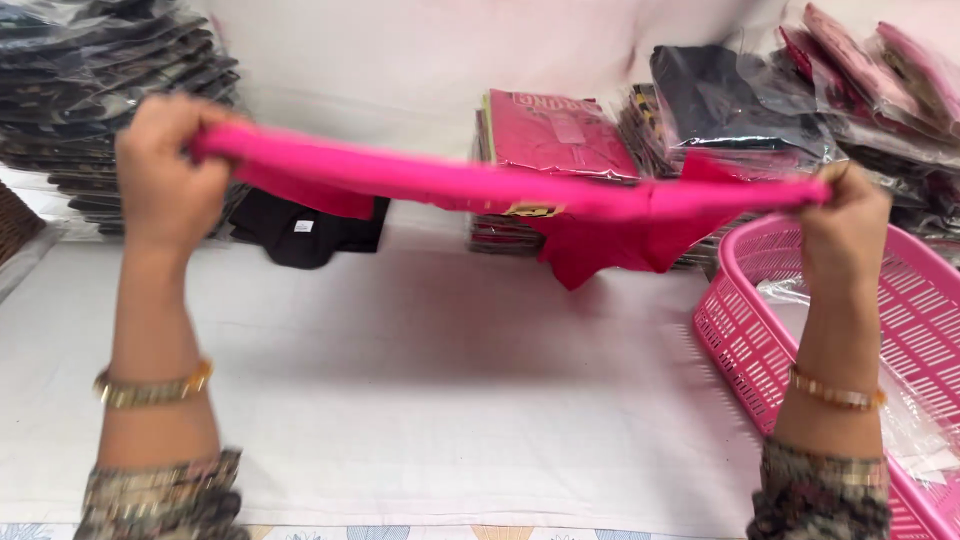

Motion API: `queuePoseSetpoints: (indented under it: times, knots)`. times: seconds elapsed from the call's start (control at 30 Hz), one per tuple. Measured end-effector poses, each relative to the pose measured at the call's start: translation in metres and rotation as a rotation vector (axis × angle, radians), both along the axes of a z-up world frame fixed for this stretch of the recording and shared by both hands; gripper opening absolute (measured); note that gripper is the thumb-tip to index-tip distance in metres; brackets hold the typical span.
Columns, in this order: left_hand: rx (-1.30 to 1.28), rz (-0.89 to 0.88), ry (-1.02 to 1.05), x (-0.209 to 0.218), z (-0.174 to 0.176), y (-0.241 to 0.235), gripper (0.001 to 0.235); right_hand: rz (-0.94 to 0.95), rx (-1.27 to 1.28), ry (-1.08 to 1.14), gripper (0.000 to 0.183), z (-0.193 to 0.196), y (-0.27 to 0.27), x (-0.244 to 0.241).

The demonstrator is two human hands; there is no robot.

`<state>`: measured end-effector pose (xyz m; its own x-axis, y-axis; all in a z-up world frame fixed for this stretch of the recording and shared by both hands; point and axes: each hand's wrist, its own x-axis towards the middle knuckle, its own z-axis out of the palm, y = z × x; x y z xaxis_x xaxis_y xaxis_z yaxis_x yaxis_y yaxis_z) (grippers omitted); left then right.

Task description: The person folds a pink t-shirt on a table, places it into a clear plastic bag, and sets it aside. They then fold a second, darker pink t-shirt and place it on a stack of other folded clothes.

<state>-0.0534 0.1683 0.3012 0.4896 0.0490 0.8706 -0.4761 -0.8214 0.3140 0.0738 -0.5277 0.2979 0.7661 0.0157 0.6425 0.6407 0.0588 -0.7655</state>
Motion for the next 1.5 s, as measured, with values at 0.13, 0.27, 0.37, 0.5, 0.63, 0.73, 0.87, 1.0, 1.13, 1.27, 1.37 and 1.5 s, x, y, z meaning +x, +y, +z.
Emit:
queuePoseSetpoints:
  times: [0.13,0.27,0.37,0.5,0.63,0.73,0.87,1.0,1.13,1.27,1.37,1.5]
  knots:
    - [0.048,0.023,0.218,-0.065,-0.042,-0.016,0.014,-0.244,-0.427,0.151,0.037,-0.061,0.021,-0.075]
    - [-0.054,0.006,0.605,-0.099,-0.102,-0.013,0.02,-0.211,-0.774,0.321,0.043,-0.164,0.008,-0.114]
    - [-0.076,0.092,0.918,-0.114,-0.144,-0.013,0.017,-0.25,-0.946,0.467,0.028,-0.237,-0.007,-0.14]
    - [-0.235,0.147,1.239,-0.129,-0.197,-0.012,0.021,-0.176,-1.009,0.554,0.025,-0.271,-0.006,-0.177]
    - [-0.355,0.095,1.242,-0.144,-0.242,0.003,0.025,-0.154,-1.168,0.65,0.059,-0.204,0.05,-0.196]
    - [-0.347,-0.099,1.058,-0.152,-0.264,0.016,0.051,-0.132,-1.286,0.451,0.083,-0.182,0.082,-0.194]
    - [-0.4,0.005,1.181,-0.154,-0.251,0.007,0.026,-0.096,-1.296,0.498,0.109,-0.185,0.109,-0.194]
    - [-0.467,-0.018,1.155,-0.166,-0.269,0.019,0.02,-0.37,-1.235,0.499,0.06,-0.21,0.097,-0.19]
    - [-0.563,0.012,1.133,-0.153,-0.244,0.017,0.024,-0.379,-0.797,0.275,0.041,-0.175,0.084,-0.164]
    - [-0.536,0.166,1.173,-0.103,-0.226,0.014,0.02,-0.465,-0.807,0.139,0.037,-0.155,0.087,-0.102]
    - [-0.499,0.159,1.084,-0.073,-0.222,0.003,0.027,-0.42,-0.921,0.078,0.04,-0.168,0.096,-0.065]
    - [-0.306,0.252,0.98,-0.065,-0.237,0.006,0.063,-0.449,-1.059,0.192,0.052,-0.169,0.1,-0.067]
